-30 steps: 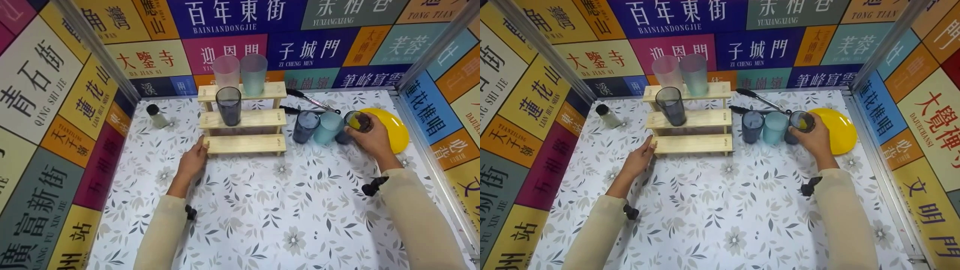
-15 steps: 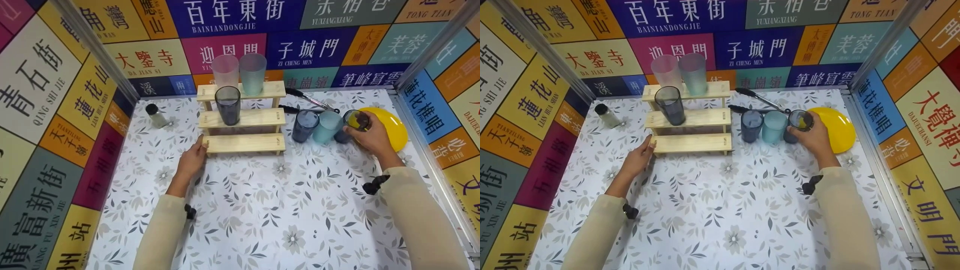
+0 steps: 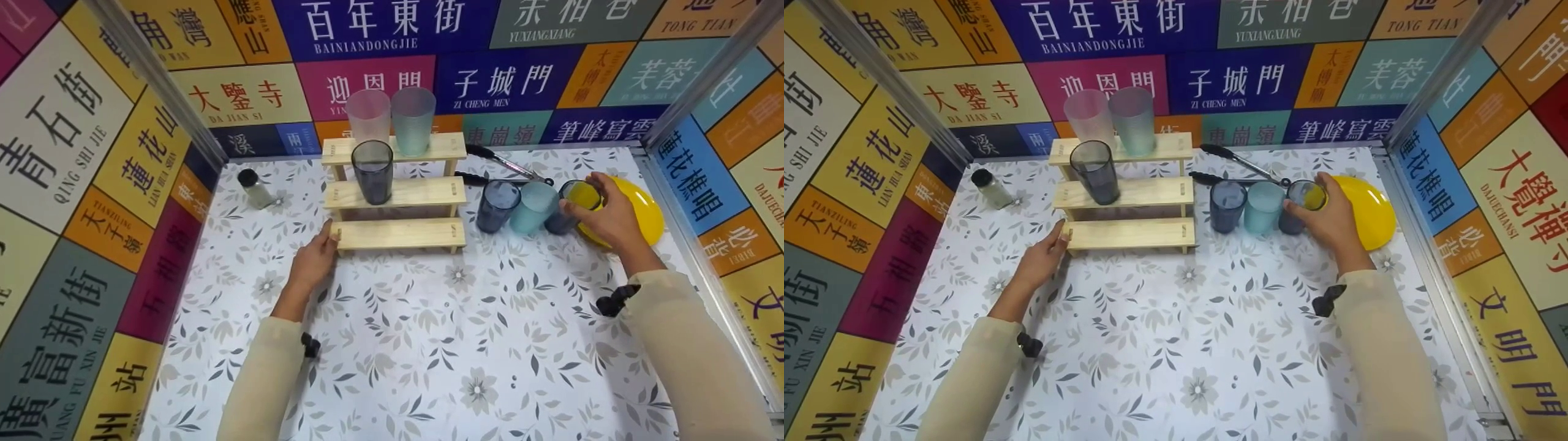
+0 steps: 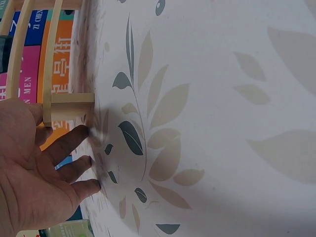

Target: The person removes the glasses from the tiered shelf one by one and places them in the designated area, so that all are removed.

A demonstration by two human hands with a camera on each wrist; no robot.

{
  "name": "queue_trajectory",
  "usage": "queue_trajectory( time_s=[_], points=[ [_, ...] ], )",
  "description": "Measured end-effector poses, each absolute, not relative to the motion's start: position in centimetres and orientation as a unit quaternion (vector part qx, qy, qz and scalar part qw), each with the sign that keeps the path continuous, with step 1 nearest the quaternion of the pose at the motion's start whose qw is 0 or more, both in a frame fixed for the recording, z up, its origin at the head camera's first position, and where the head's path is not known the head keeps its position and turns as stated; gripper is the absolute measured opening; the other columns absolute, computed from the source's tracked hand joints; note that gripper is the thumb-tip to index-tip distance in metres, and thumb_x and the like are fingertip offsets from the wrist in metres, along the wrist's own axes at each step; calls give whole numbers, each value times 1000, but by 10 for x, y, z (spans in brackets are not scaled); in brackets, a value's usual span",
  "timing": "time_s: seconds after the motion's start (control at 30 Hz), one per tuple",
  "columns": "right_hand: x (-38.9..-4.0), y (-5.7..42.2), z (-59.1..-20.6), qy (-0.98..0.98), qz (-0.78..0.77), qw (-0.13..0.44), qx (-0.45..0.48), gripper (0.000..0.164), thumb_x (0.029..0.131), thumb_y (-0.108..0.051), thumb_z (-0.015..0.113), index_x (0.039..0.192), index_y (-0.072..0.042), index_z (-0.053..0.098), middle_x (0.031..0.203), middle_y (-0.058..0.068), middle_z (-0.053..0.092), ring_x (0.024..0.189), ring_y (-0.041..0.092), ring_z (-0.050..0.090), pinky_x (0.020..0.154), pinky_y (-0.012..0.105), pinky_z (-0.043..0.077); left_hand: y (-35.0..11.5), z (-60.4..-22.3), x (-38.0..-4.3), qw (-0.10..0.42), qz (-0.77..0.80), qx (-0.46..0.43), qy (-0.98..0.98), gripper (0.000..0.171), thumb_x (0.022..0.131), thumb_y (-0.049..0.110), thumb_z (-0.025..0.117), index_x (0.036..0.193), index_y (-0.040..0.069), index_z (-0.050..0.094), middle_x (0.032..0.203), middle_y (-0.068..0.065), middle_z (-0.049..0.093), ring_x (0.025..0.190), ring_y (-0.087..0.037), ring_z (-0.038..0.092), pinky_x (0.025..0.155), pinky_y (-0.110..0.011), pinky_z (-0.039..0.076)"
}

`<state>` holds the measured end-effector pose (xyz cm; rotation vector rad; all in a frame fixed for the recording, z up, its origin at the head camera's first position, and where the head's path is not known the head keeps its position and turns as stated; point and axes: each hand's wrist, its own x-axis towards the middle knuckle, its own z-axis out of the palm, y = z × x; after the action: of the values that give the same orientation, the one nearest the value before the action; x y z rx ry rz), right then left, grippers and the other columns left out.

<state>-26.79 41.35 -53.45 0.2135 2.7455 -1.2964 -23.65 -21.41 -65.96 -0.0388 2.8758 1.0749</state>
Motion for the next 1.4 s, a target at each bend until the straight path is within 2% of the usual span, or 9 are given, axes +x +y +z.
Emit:
queue_trajectory(
  time_s=[0.2, 0.33, 0.43, 0.6, 0.8, 1.03, 1.2, 1.27, 1.4],
  points=[
    [-269, 404, -523, 914, -396, 42, 78, 115, 95, -73, 76, 180, -27, 15, 186, 12, 20, 171, 46, 19, 135, 71, 16, -214, -657, -236, 35, 350, -14, 936, 71, 114, 71, 33, 175, 33, 36, 154, -23, 66, 122, -55, 71, 105, -70, 52],
    [-270, 396, -516, 920, -385, 31, 63, 112, 93, -74, 76, 179, -31, 18, 187, 11, 20, 171, 46, 16, 134, 74, 14, -217, -666, -239, 31, 345, -8, 938, 72, 114, 73, 32, 175, 35, 34, 153, -23, 67, 116, -54, 73, 99, -68, 55],
    [-271, 387, -510, 924, -381, 14, 38, 111, 94, -71, 78, 179, -29, 22, 185, 13, 24, 171, 46, 18, 135, 73, 13, -213, -654, -233, 45, 344, -11, 938, 72, 115, 70, 31, 177, 32, 30, 156, -24, 64, 119, -55, 72, 101, -68, 55],
    [-272, 369, -502, 923, -384, -13, 5, 108, 94, -66, 82, 178, -27, 26, 183, 13, 29, 170, 45, 24, 135, 71, 17, -196, -610, -215, 56, 345, -27, 936, 62, 120, 50, 40, 176, 22, 34, 156, -26, 63, 123, -57, 69, 107, -69, 52],
    [-272, 344, -492, 921, -388, -16, -19, 109, 92, -66, 85, 177, -29, 28, 184, 9, 29, 171, 41, 23, 135, 72, 18, -197, -614, -215, 47, 343, -24, 938, 62, 121, 49, 40, 175, 21, 36, 155, -26, 65, 126, -56, 69, 108, -69, 51],
    [-276, 315, -488, 930, -360, -33, -60, 106, 91, -65, 84, 176, -29, 33, 183, 9, 31, 170, 41, 26, 133, 73, 20, -199, -614, -218, 56, 359, -31, 931, 62, 120, 51, 40, 176, 25, 34, 157, -25, 62, 133, -56, 65, 113, -69, 48],
    [-280, 292, -488, 924, -367, -37, -98, 105, 92, -62, 85, 176, -26, 34, 183, 10, 31, 169, 42, 28, 133, 73, 22, -207, -634, -225, 45, 355, -23, 933, 68, 117, 65, 33, 175, 31, 35, 155, -21, 66, 124, -51, 72, 106, -68, 53],
    [-280, 282, -487, 923, -368, -38, -109, 105, 92, -62, 86, 176, -26, 34, 182, 11, 33, 168, 43, 30, 131, 74, 24, -207, -633, -224, 45, 356, -19, 933, 68, 117, 64, 32, 176, 29, 34, 152, -21, 68, 114, -50, 75, 102, -68, 54],
    [-282, 263, -485, 920, -370, -38, -127, 104, 91, -62, 85, 175, -26, 35, 181, 13, 35, 166, 45, 33, 129, 76, 26, -198, -612, -216, 57, 361, -21, 931, 63, 121, 51, 37, 176, 21, 33, 149, -26, 68, 100, -52, 73, 102, -70, 53]
  ],
)
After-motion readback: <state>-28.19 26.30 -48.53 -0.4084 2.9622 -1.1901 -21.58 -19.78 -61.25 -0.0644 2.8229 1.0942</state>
